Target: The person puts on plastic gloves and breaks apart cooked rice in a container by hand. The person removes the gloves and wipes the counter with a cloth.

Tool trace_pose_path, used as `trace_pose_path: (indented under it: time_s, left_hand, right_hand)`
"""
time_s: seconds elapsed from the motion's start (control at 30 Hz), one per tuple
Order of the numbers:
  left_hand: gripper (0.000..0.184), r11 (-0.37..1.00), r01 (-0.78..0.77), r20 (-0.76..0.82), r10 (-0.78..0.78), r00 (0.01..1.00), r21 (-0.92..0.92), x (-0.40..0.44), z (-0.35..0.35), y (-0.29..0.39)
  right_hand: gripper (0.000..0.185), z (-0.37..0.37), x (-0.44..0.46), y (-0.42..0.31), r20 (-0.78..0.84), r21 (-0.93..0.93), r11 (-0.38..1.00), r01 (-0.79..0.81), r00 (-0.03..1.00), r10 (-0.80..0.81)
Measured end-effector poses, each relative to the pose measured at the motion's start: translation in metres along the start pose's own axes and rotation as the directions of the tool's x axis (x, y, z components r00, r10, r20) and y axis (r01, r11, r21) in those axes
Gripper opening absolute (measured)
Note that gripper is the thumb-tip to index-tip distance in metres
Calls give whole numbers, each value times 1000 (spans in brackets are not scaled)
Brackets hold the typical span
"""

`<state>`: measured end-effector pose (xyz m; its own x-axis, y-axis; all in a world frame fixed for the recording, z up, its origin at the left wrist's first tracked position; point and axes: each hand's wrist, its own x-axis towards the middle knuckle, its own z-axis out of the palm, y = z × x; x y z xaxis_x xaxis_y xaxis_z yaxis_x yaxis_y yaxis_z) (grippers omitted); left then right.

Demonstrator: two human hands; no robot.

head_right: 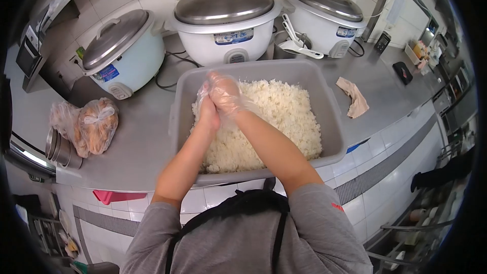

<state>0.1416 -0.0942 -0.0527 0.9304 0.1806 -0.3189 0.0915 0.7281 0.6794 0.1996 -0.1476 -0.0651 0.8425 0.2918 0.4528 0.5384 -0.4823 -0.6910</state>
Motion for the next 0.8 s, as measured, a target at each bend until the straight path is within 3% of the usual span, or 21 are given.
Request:
trace_pose_path:
  time_s: [0.13, 0.23, 0.33, 0.43, 0.53, 0.63, 0.73, 0.8]
  left_hand:
    - [40, 993, -107, 74, 111, 991, -53, 11, -3, -4]
    - [37, 992, -119, 50, 117, 992, 40, 16, -3, -2]
    - [35, 991, -129, 183, 120, 976, 35, 37, -22, -5]
    - [40, 988, -55, 59, 47, 997, 144, 24, -18, -5]
    - [48, 823, -360, 353, 211, 912, 438, -18, 0, -6]
    - [65, 806, -362, 512, 85, 855, 469, -48, 2, 20]
    - [68, 513, -530, 629, -26, 777, 675, -60, -8, 37]
    - [65, 663, -392, 444, 99, 891, 638, -72, 9, 43]
  right_hand:
    - [23, -2, 9, -3, 43, -157, 987, 25, 999, -19]
    - [17, 5, 16, 4, -20, -236, 971, 45, 998, -51]
    - [17, 3, 21, 8, -18, -320, 943, 98, 994, -109]
    - [18, 0, 28, 28, -19, -443, 891, 99, 993, -120]
    - [17, -39, 33, 29, 19, -478, 875, 79, 997, -79]
    - [16, -61, 39, 46, -45, -521, 846, 111, 987, -157]
    - [13, -94, 36, 54, -82, -569, 814, 119, 976, -200]
    - [12, -108, 34, 42, -100, -602, 791, 114, 971, -216]
